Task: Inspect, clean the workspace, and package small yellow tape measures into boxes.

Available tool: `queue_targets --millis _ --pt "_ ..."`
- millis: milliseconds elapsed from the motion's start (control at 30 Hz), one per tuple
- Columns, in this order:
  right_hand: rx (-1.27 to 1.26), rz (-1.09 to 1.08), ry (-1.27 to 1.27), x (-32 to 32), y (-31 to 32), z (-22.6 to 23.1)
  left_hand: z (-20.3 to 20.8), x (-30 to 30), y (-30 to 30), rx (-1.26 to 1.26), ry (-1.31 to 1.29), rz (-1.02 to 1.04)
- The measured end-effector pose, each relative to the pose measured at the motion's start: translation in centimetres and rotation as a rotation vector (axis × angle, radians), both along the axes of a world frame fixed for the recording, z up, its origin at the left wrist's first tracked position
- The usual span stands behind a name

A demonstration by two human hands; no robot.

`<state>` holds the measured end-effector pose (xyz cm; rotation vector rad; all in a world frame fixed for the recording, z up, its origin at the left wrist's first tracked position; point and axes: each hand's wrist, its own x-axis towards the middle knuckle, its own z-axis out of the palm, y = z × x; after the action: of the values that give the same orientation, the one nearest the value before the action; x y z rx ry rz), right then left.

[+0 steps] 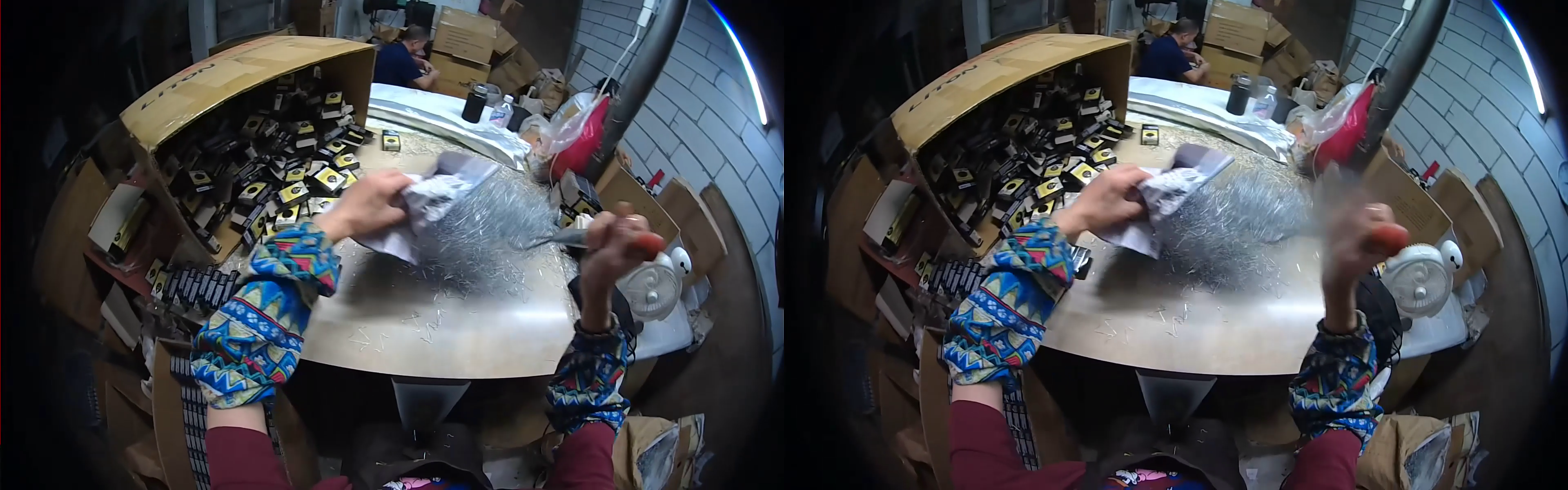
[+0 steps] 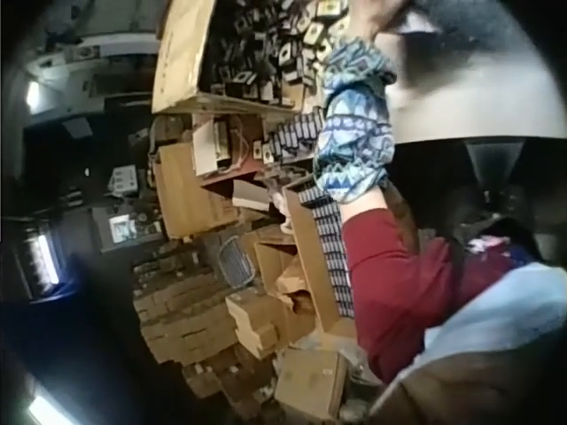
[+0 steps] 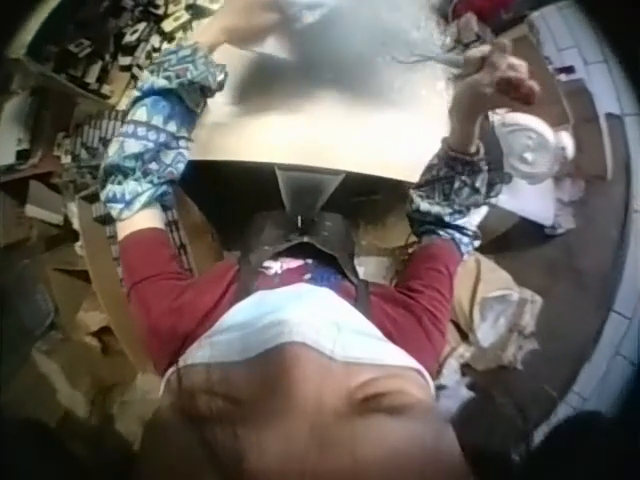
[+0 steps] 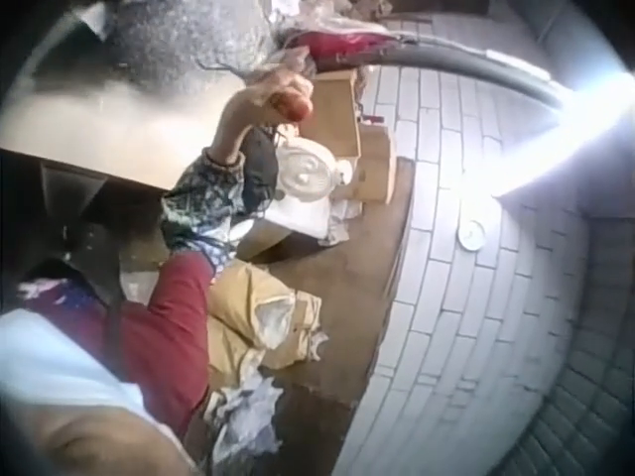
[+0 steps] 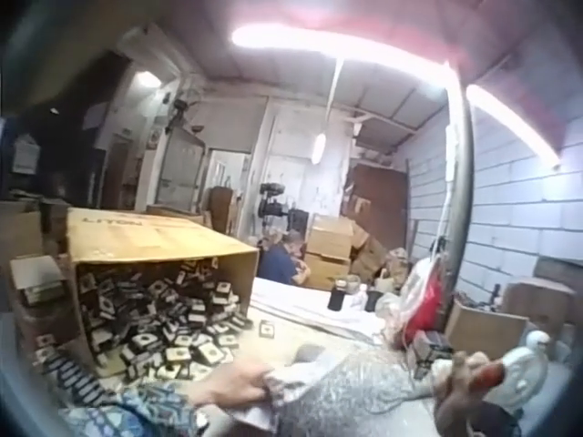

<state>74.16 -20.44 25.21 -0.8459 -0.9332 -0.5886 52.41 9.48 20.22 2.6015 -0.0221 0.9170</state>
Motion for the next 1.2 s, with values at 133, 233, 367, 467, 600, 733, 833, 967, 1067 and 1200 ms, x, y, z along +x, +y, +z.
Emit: queue_targets --millis 133,233,367,467,600,733,833,967,1067,1200 --pt "-0.423 -0.074 0.033 -0.2 2.0 -4.0 1.2 -2.0 2.6 -0.346 0.006 0.134" --pt "-0.587 -0.065 0.053 -1.2 2.5 -3.5 0.5 -1.7 4.0 -0.211 0.267 0.107" --pt "-0.766 -0.002 0.110 -0.7 2.0 -1.4 -2.7 0.8 1.5 0.127 0.561 0.098" --pt "-0.763 0.157 0.371 -1.6 1.6 -0.1 -5.5 2.9 -1.0 0.081 0.379 0.074" --pt "-0.475 0.182 0.520 -0.6 0.9 -1.0 -5.1 3.3 -1.8 0.032 0.261 0.000" --pt "-0.323 0.229 0.616 1.1 -1.3 -0.4 -4.5 3.1 -2.2 -0.023 0.538 -0.037" --pt "-0.405 0.243 0.614 1.2 -2.4 -0.8 -3.5 1.9 -2.4 0.020 0.791 -0.095" --pt "-0.521 0.261 0.592 1.5 -2.8 -1.6 -4.5 1.5 -1.2 -0.231 0.792 -0.133" --pt "-0.576 0.264 0.567 1.2 -2.4 -1.5 -6.1 2.1 -2.9 -0.008 0.386 -0.021" --pt "-0.684 0.299 0.579 0.8 -3.1 -1.0 -5.1 2.4 -3.8 -0.096 0.347 0.012"
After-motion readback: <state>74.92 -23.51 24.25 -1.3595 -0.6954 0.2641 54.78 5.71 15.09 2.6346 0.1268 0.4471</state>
